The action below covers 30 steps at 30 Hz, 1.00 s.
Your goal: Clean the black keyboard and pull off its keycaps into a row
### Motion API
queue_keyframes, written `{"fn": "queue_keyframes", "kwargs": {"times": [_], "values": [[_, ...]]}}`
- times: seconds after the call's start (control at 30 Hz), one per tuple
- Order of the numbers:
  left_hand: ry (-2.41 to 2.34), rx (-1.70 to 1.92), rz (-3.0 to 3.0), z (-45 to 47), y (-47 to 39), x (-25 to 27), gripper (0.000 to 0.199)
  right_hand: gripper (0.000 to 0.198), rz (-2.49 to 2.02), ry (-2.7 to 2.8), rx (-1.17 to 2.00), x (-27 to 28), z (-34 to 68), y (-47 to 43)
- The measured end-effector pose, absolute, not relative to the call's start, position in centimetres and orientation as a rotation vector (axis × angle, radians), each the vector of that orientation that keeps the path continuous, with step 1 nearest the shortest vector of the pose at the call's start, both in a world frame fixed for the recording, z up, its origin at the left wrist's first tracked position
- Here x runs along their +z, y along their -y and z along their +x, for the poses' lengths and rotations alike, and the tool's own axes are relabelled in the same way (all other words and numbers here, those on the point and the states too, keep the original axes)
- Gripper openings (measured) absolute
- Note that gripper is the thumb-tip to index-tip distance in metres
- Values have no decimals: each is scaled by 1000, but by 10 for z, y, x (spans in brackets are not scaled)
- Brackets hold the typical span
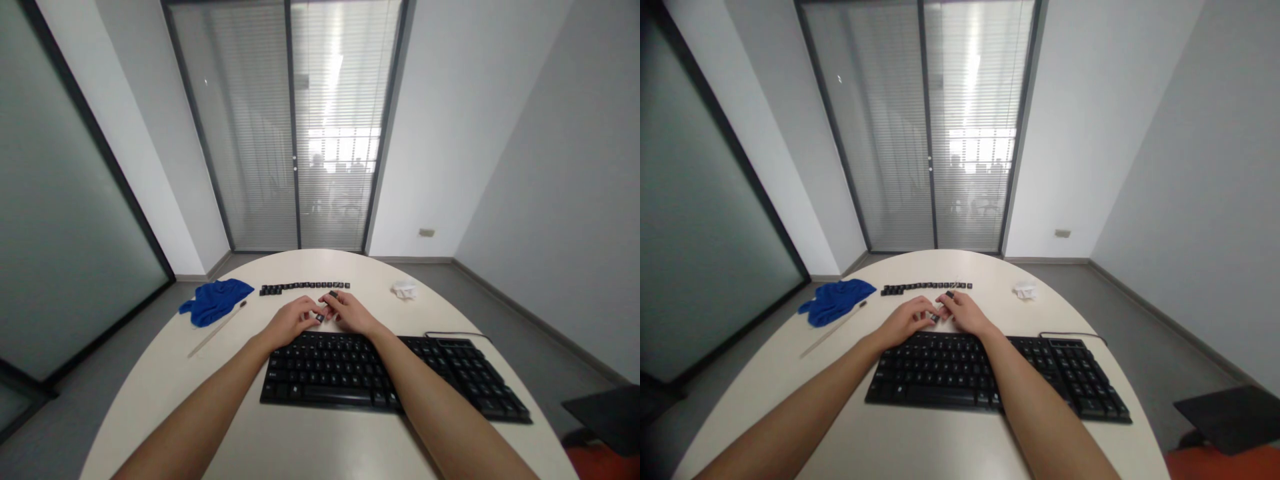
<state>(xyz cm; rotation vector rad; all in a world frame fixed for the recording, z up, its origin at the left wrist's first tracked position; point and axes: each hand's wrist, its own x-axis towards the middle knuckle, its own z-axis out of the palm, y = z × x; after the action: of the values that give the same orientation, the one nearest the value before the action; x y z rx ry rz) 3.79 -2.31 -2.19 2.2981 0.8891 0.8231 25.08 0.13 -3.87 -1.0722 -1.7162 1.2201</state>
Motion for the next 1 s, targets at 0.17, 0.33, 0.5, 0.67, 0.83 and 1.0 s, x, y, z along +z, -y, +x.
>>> {"fn": "queue_keyframes", "kwargs": {"times": [0.17, 0.33, 0.5, 0.67, 0.83, 1.0], "values": [[-889, 774, 2326, 38, 21, -17, 19, 38, -1101, 1685, 1221, -38, 251, -2], [-919, 857, 2370, 40, 20, 6, 17, 36, -1121, 1662, 1225, -37, 251, -2], [-1114, 1317, 2277, 42, 22, 57, 19, 36, -1128, 1663, 1255, -40, 246, -3], [-1319, 1520, 2176, 37, 14, 76, 20, 35, -1139, 1676, 1264, -41, 244, -2], [-1581, 1217, 2328, 19, -8, 34, 16, 35, -1154, 1685, 1265, -38, 243, 0], [-1620, 1097, 2520, 2, -24, -13, 17, 34, -1157, 1699, 1270, -35, 243, 1]]}}
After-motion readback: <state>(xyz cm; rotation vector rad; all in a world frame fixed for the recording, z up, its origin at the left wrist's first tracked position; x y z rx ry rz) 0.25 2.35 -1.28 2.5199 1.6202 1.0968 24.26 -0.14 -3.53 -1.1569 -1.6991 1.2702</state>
